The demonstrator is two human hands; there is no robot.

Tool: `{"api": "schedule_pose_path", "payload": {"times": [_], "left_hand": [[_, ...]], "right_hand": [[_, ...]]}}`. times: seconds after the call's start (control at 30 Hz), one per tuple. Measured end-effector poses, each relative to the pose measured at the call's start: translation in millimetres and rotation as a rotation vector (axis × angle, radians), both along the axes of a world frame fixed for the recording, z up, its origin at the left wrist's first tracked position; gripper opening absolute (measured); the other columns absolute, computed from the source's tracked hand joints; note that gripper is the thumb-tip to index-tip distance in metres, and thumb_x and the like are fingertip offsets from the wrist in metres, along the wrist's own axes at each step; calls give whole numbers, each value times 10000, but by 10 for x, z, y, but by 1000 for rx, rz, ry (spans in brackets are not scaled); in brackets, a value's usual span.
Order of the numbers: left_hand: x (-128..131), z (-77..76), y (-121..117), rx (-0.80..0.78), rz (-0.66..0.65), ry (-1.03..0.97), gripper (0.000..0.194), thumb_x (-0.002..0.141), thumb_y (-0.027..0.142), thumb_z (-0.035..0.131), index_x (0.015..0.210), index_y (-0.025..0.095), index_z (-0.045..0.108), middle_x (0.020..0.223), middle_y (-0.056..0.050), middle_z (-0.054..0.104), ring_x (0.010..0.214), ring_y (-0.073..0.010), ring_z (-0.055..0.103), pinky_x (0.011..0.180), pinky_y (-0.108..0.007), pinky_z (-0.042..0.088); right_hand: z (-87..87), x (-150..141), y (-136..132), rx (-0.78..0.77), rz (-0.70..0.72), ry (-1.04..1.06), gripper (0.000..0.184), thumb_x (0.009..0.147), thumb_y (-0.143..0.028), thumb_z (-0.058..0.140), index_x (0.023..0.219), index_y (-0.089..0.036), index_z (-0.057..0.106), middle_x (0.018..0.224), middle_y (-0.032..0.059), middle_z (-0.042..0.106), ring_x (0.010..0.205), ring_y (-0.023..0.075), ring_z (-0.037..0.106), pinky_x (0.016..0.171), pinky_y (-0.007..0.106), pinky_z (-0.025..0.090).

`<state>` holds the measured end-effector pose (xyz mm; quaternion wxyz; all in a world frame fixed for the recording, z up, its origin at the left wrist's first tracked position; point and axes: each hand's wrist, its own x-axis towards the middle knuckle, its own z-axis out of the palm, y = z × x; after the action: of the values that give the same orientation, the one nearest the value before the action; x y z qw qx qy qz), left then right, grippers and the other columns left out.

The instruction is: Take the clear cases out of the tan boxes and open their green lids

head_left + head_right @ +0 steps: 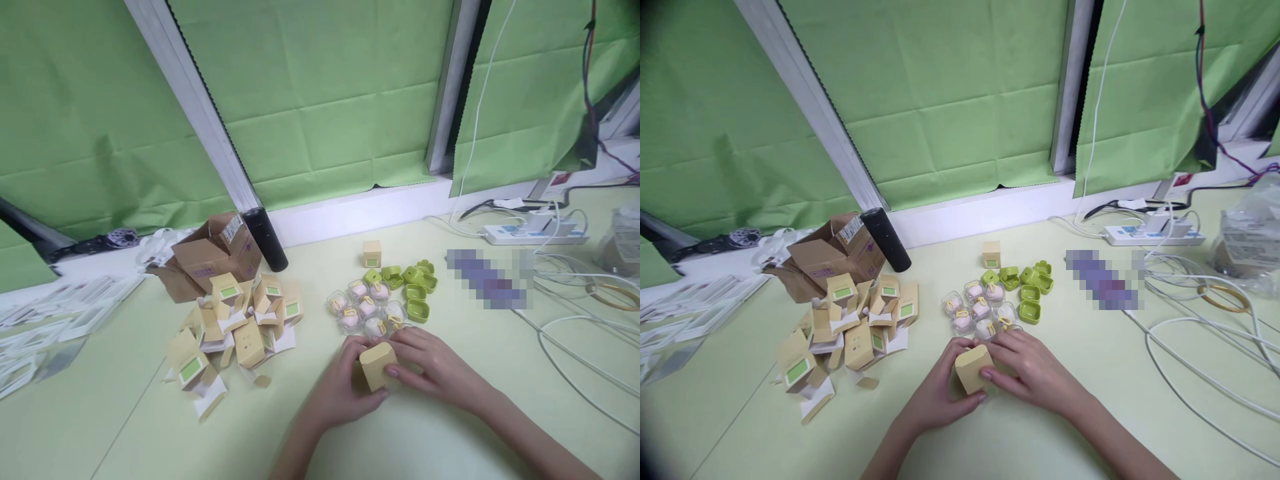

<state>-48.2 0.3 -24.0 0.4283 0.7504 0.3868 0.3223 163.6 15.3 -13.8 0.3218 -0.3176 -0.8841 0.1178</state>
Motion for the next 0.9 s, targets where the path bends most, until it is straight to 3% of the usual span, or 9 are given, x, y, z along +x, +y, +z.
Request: {"api": "schedule_pose_path", "payload": {"times": [0.2,0.33,0.5,0.57,0.67,0.77,0.9], "left_hand": [[-44,39,31,-71,-21,40,371,696,226,715,984,225,481,1082,-49,532,1027,-225,531,882,-350,432],[-69,39,33,-130,-32,34,352,716,270,701,952,218,446,1013,-37,543,945,-203,548,815,-329,445],[-81,43,19,-254,2,1,630,680,212,723,1171,254,330,1155,-65,533,1068,-233,535,895,-372,422],[-80,54,22,-249,-15,27,589,686,221,718,1159,252,368,1167,-63,528,1082,-243,529,895,-375,421],[-84,65,28,-235,-25,78,458,690,238,708,1048,230,423,1092,-50,538,1026,-241,544,837,-356,442],[-93,60,27,-251,-11,124,464,680,246,711,1022,229,398,1072,-46,542,1019,-242,541,842,-364,439],[-101,54,23,-246,2,188,512,665,289,722,1051,226,392,1071,-53,538,1011,-248,531,855,-382,435]], "right_hand": [[37,-13,-73,19,27,30,152,923,-281,502,919,-184,619,1017,116,605,881,211,598,705,333,517],[12,-87,-131,-124,139,157,120,927,-244,503,1009,-209,583,960,74,652,875,191,611,747,323,520],[-60,-146,-146,-366,-60,326,407,912,-313,527,1301,-264,419,1163,86,567,1060,209,569,885,370,514],[-72,-157,-140,-406,-61,337,344,913,-334,525,1251,-280,487,1192,78,535,1137,214,527,960,388,472],[-80,-192,-137,-465,-38,332,231,947,-334,455,1132,-274,581,1127,64,573,1102,201,554,932,359,490],[-91,-243,-142,-481,-110,397,275,951,-319,445,1212,-261,510,1063,58,623,999,188,605,845,331,533],[-95,-267,-137,-441,-80,371,199,947,-289,454,1073,-252,603,1000,50,635,967,191,608,845,337,523]]}}
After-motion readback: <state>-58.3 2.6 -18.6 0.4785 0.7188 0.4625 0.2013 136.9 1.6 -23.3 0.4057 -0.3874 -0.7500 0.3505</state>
